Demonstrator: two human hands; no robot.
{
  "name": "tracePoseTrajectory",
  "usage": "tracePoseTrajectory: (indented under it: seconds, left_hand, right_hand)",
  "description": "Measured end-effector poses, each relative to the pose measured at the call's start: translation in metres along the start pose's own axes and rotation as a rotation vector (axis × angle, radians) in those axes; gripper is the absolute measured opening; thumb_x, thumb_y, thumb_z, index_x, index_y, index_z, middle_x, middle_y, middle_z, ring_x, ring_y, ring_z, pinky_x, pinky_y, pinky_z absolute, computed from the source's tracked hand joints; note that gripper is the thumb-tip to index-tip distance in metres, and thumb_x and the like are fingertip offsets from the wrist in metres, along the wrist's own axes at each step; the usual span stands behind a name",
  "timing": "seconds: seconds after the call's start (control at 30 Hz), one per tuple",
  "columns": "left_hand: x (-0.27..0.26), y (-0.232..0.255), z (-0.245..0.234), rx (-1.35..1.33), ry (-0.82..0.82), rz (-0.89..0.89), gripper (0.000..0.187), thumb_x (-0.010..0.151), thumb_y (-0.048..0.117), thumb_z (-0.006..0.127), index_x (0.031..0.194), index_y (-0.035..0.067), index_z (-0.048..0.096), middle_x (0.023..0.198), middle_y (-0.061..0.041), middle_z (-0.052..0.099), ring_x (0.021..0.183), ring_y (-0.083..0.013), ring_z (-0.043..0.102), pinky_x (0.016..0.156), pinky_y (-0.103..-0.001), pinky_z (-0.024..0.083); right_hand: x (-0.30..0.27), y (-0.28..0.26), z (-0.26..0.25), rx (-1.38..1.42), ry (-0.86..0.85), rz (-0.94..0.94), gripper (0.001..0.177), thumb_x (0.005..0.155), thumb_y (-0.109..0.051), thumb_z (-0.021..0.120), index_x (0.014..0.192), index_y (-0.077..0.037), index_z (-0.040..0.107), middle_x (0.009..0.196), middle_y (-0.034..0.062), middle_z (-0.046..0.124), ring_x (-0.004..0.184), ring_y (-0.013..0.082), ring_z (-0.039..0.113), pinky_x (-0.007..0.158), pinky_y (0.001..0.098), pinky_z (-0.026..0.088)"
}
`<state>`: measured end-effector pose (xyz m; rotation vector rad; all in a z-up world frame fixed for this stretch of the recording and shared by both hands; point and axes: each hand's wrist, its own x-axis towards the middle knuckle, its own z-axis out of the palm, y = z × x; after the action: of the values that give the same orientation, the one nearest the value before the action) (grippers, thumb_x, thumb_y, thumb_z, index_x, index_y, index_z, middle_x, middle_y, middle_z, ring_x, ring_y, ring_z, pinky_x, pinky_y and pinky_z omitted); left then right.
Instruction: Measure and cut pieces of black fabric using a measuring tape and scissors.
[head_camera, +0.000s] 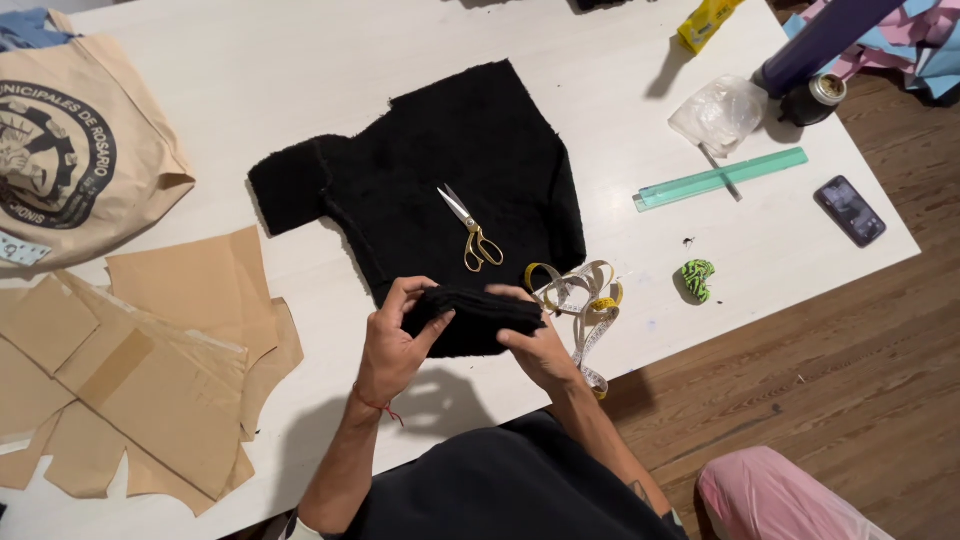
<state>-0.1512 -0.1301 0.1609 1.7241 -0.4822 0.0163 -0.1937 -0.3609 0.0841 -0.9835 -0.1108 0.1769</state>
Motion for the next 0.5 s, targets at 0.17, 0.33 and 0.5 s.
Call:
tracePoseTrajectory:
  seconds: [0.17,0.33,0.5]
  left_hand:
    - [0.003,-0.003,-0.008,-0.116,-0.015,-0.169,0.047,0.093,0.021,0.075,0.133,0.007,0.056,0.103,-0.006,0.077,0.097,-0.0150,0.074,0.083,-0.027,0.062]
    - [-0.006,-0.082,-0.007,-0.436,-0.202,-0.244,0.066,0.089,0.032,0.077,0.144,0.007,0.050,0.121,0.000,0.070,0.114,-0.0129,0.066,0.099,-0.028,0.055]
    - [-0.041,-0.164,0.016,-0.931,-0.340,-0.457,0.053,0.092,0.034,0.086,0.126,-0.002,0.067,0.108,-0.003,0.068,0.106,-0.0156,0.065,0.094,-0.033,0.055]
  right_hand:
    - [0.006,0.008,-0.019,0.016,0.103,0.050,0.041,0.088,-0.010,0.083,0.119,-0.001,0.059,0.104,0.0067,0.065,0.096,0.0155,0.066,0.084,0.0319,0.058]
    - [0.014,-0.007,-0.024,-0.025,0.151,0.088,0.032,0.085,-0.009,0.081,0.110,-0.004,0.062,0.094,0.0028,0.067,0.085,0.0120,0.068,0.074,0.0278,0.060]
    - [0.017,-0.011,-0.035,-0.086,0.023,0.155,0.030,0.087,-0.011,0.083,0.109,-0.004,0.064,0.093,0.0025,0.066,0.085,0.0103,0.066,0.076,0.0264,0.058]
